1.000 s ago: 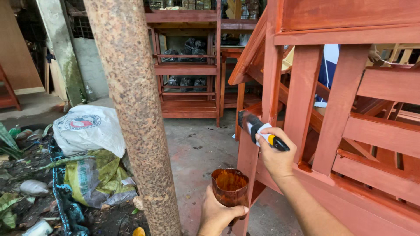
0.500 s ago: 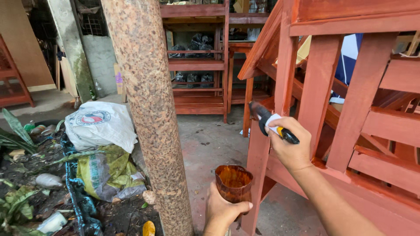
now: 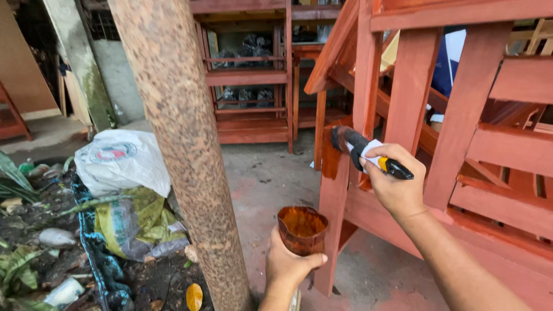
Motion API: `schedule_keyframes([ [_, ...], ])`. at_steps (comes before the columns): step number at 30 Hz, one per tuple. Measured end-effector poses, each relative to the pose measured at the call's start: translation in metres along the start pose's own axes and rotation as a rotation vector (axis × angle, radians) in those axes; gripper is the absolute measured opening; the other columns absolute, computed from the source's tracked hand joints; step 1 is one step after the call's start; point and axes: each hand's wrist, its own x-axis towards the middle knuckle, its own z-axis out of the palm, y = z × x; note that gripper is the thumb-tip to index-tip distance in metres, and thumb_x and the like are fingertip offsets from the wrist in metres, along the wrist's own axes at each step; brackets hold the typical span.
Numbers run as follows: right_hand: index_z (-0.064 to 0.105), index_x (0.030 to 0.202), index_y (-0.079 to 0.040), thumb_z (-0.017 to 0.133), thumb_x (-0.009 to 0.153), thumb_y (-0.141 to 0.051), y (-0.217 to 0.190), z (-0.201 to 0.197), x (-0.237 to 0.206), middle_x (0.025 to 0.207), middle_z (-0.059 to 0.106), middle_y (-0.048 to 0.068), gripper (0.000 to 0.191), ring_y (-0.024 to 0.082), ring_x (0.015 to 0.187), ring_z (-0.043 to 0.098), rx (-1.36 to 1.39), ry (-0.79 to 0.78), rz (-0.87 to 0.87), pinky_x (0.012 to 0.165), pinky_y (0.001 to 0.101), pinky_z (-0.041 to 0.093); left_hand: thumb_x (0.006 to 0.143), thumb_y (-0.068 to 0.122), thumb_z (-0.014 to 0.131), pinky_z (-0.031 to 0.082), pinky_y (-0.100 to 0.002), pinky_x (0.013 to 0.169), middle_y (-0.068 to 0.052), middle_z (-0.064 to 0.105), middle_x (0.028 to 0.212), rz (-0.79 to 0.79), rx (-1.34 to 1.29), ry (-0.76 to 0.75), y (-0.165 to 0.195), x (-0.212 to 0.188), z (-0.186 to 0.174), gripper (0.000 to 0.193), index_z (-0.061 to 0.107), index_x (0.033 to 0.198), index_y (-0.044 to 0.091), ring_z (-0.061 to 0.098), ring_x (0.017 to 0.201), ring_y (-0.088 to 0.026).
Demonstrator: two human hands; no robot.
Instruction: The person applies reddish-brown wood stain to wooden bench frames using a brush, holding a cut plastic container of stain in one hand and brushing the slats, legs and armrests of several benches, then closing the stain bottle and continuing to brush another bench.
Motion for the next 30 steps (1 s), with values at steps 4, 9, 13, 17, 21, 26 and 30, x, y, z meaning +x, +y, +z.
schedule_keyframes([
  [4, 0.068, 0.093, -0.004, 0.072, 0.076, 0.008, 0.005, 0.001, -0.031, 0.093, 0.068, 0.010, 0.021, 0.021, 0.086, 0.069, -0.030, -0.088, -0.106, 0.080, 0.0294, 0.054, 0.040, 0.017, 0.098, 0.051, -0.038, 0.102, -0.009, 0.057, 0.134, 0.167, 0.029, 0.139, -0.012, -0.004, 0.004, 0.119, 0.044, 0.146, 0.016, 0.060, 0.124, -0.026],
  [9, 0.068, 0.087, -0.007, 0.073, 0.070, 0.007, 0.022, 0.012, -0.115, 0.086, 0.066, 0.011, 0.022, 0.029, 0.081, 0.067, -0.084, -0.312, 0.020, 0.075, 0.0342, 0.054, 0.038, 0.017, 0.098, 0.052, -0.039, 0.102, -0.010, 0.063, 0.129, 0.162, 0.017, 0.147, -0.042, -0.012, 0.011, 0.117, 0.047, 0.143, 0.014, 0.063, 0.122, -0.027],
  [13, 0.068, 0.087, -0.006, 0.074, 0.069, 0.006, 0.032, 0.027, -0.153, 0.093, 0.071, 0.011, 0.023, 0.030, 0.085, 0.068, -0.081, -0.452, 0.161, 0.073, 0.0359, 0.055, 0.039, 0.018, 0.098, 0.053, -0.040, 0.101, -0.011, 0.065, 0.127, 0.127, 0.035, 0.120, -0.053, -0.016, 0.013, 0.115, 0.046, 0.142, 0.014, 0.065, 0.121, -0.028],
  [17, 0.070, 0.090, -0.008, 0.072, 0.076, 0.004, 0.034, 0.034, -0.118, 0.086, 0.070, 0.009, 0.019, 0.024, 0.081, 0.070, -0.030, -0.311, 0.058, 0.076, 0.0340, 0.056, 0.045, 0.024, 0.103, 0.050, -0.040, 0.105, -0.012, 0.059, 0.132, 0.044, 0.130, 0.050, -0.053, -0.017, 0.013, 0.126, 0.034, 0.150, 0.016, 0.060, 0.125, -0.030],
  [21, 0.070, 0.093, -0.007, 0.074, 0.080, 0.004, 0.029, 0.027, -0.042, 0.087, 0.068, 0.009, 0.017, 0.019, 0.079, 0.067, -0.051, -0.133, -0.057, 0.073, 0.0307, 0.054, 0.044, 0.021, 0.100, 0.049, -0.041, 0.104, -0.014, 0.055, 0.136, 0.073, 0.198, 0.073, -0.058, -0.017, 0.006, 0.125, 0.034, 0.149, 0.016, 0.058, 0.126, -0.031],
  [26, 0.068, 0.101, -0.005, 0.080, 0.089, 0.003, 0.012, 0.022, -0.017, 0.097, 0.069, 0.008, 0.019, 0.016, 0.089, 0.065, 0.001, -0.055, -0.100, 0.083, 0.0297, 0.053, 0.044, 0.021, 0.097, 0.052, -0.041, 0.103, -0.013, 0.059, 0.135, 0.107, 0.138, 0.124, -0.064, -0.009, -0.002, 0.117, 0.037, 0.144, 0.012, 0.061, 0.126, -0.030],
  [30, 0.069, 0.093, -0.007, 0.075, 0.077, 0.005, 0.021, 0.022, -0.062, 0.087, 0.068, 0.008, 0.021, 0.019, 0.082, 0.066, -0.082, -0.221, -0.131, 0.076, 0.0313, 0.053, 0.044, 0.018, 0.097, 0.051, -0.041, 0.104, -0.012, 0.053, 0.138, 0.071, 0.100, 0.098, -0.066, -0.004, -0.003, 0.123, 0.035, 0.150, 0.014, 0.058, 0.127, -0.029],
])
